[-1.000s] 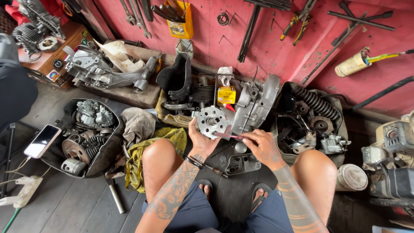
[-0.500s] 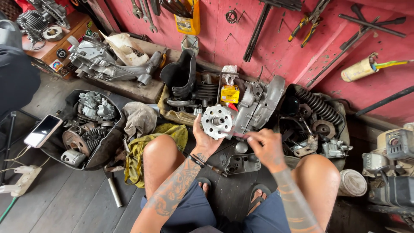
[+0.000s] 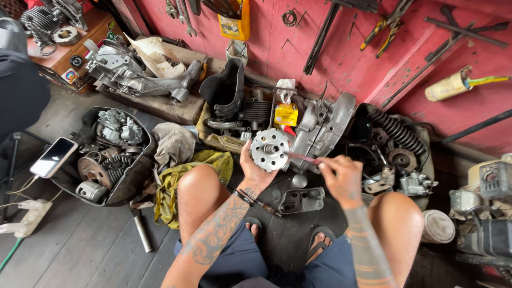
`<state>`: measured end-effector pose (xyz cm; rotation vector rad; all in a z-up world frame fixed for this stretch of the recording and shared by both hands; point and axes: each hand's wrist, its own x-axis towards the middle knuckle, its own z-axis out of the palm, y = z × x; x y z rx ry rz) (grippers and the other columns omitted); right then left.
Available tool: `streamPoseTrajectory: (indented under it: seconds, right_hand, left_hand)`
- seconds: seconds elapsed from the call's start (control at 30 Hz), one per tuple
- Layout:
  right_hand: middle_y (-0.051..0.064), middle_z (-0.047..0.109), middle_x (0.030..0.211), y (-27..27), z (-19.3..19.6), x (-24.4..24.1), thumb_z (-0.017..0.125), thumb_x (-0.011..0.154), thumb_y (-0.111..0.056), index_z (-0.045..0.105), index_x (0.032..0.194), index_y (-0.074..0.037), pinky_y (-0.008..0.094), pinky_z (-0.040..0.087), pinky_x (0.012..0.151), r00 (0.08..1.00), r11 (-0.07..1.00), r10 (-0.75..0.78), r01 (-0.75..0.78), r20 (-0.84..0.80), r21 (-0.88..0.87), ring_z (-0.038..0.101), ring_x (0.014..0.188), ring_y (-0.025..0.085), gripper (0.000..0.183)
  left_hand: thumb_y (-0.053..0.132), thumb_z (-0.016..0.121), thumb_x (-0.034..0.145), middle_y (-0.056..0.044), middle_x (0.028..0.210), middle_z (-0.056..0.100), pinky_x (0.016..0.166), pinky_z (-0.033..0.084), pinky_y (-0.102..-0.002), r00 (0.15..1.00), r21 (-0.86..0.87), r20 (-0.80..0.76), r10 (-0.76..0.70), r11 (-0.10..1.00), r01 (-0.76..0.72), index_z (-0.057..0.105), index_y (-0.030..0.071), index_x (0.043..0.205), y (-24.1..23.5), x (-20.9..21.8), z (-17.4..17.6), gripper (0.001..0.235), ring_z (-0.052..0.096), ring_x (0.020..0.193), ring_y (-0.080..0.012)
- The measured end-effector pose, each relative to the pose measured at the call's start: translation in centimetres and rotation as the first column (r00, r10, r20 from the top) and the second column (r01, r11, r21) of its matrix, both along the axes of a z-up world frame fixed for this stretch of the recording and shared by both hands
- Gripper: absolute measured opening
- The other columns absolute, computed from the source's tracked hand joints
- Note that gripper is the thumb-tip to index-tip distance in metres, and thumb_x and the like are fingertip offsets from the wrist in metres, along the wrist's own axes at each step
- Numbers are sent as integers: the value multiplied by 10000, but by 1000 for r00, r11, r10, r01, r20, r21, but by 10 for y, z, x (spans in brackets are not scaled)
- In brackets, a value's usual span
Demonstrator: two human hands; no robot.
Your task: Cleaning a motorcycle engine component using a small brush
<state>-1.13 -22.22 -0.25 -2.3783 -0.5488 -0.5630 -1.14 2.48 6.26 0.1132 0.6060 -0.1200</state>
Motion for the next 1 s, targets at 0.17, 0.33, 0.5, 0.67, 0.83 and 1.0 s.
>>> streamPoseTrajectory:
  seconds: [0.17,0.33,0.5,0.67,0.83,1.0]
  right_hand:
    - [-113,697,807,23,9,-15,721,897,-306,812,989,-345,293,389,908,998,998,36,-34,49,-49,667,850,92,136]
    - [-80,675,848,-18,1,2,699,966,-307,791,1107,-323,317,323,961,995,995,-101,101,-3,-19,639,867,116,169]
    - [-110,675,807,20,14,-17,710,915,-324,802,964,-354,327,351,909,997,994,-5,12,71,-105,640,827,102,108]
    - [-57,666,856,-7,4,-1,685,964,-335,787,1097,-333,344,311,949,994,993,-93,97,55,-73,629,863,142,168]
    - [-121,668,840,13,12,-18,716,903,-323,799,997,-382,328,346,910,991,987,-81,94,102,-130,625,853,99,139]
    - [-90,652,854,-6,18,-9,746,906,-335,798,1042,-369,331,314,945,980,975,-163,177,112,-130,607,871,135,150]
  left_hand:
    - [492,713,755,-128,1258,675,1000,515,-578,999,-50,-1,36,998,-36,689,141,1233,-6,2,-5,594,641,1143,-388]
    - [524,732,755,-146,1243,681,1017,500,-572,1000,-30,24,14,999,-13,694,131,1230,-5,3,-12,617,639,1160,-381]
    - [503,691,811,-137,1264,682,1069,467,-586,997,-58,70,16,998,-12,695,120,1239,-8,-1,-2,575,638,1177,-383]
    - [509,703,834,-162,1250,683,1063,469,-563,994,-51,107,6,999,0,705,92,1229,-7,-7,12,575,633,1177,-386]
    - [509,699,834,-174,1212,702,1020,505,-604,991,-52,127,-28,998,35,719,86,1189,-8,-10,4,553,658,1130,-410]
    - [543,713,833,-199,1218,683,1008,497,-616,990,-58,120,-78,995,85,698,67,1219,-4,-17,32,613,638,1150,-437]
